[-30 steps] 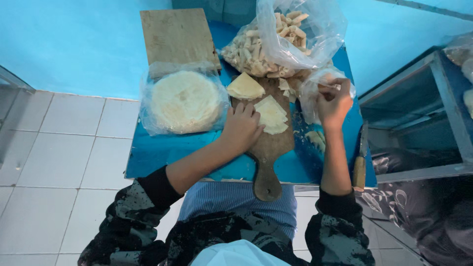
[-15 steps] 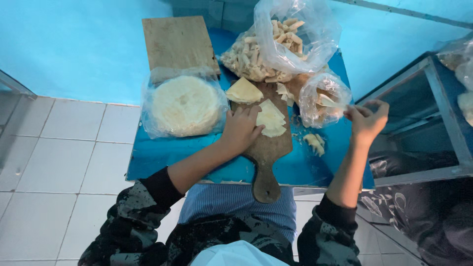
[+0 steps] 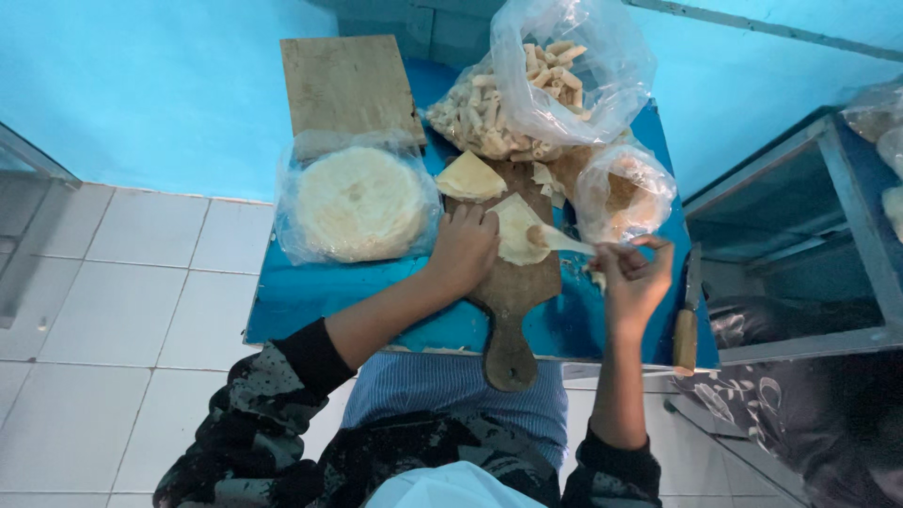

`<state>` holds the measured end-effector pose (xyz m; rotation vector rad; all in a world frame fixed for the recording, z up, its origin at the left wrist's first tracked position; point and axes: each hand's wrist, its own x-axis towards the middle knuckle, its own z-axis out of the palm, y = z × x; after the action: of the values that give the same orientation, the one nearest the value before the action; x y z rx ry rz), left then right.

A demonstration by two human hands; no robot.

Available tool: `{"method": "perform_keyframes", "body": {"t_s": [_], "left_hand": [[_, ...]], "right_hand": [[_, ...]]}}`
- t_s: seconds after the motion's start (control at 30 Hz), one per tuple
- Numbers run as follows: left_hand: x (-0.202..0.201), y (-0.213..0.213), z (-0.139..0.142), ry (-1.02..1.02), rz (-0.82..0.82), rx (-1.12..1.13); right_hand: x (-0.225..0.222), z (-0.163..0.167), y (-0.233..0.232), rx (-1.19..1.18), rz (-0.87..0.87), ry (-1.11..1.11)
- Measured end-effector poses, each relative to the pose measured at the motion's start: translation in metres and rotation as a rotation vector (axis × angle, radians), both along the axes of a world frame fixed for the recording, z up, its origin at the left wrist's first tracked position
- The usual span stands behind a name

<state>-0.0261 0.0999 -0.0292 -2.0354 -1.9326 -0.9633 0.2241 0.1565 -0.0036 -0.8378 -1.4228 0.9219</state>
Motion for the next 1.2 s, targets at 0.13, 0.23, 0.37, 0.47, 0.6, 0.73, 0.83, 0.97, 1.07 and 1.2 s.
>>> {"method": "perform_keyframes", "body": {"t_s": [0.13, 0.23, 0.37, 0.47, 0.6, 0.73, 0.83, 0.97, 1.07, 1.2], "left_hand": [[-0.001, -0.003, 0.007, -0.038, -0.009, -0.041], [0.001, -0.003, 0.007, -0.017, 0.004, -0.089], [0.002, 0.001, 0.003, -0.066, -0.037, -0.004], [0.002, 0.004, 0.005, -0.277, -0.146, 0.000], [0.001, 0.003, 0.014, -0.621, -0.287, -0.065], [0.000, 0.000, 0.020, -0.665, -0.318, -0.065], [0.001, -0.002, 0.020, -0.593, -0.340, 0.008], [0.001, -0.001, 0.018, -0.441, -0.382, 0.086], [0.002, -0.002, 0.017, -0.420, -0.432, 0.014], [0.002, -0.002, 0.017, -0.408, -0.483, 0.079]], "right_hand": [[-0.021, -0.007, -0.025, 0.143, -0.085, -0.113], [-0.026, -0.014, -0.043, 0.293, -0.187, -0.246], [-0.028, -0.019, -0.057, 0.610, -0.318, -0.520], [-0.029, -0.017, -0.062, 0.737, -0.272, -0.572], [-0.029, -0.012, -0.064, 0.807, -0.198, -0.584], [-0.032, -0.014, -0.066, 0.796, -0.324, -0.631], [-0.029, -0.016, -0.059, 0.600, -0.299, -0.424], [0.001, 0.002, -0.028, 0.488, -0.417, -0.272], [0.019, 0.021, -0.002, 0.477, -0.529, -0.218], [0.018, 0.042, 0.013, 0.462, -0.557, -0.421]]}}
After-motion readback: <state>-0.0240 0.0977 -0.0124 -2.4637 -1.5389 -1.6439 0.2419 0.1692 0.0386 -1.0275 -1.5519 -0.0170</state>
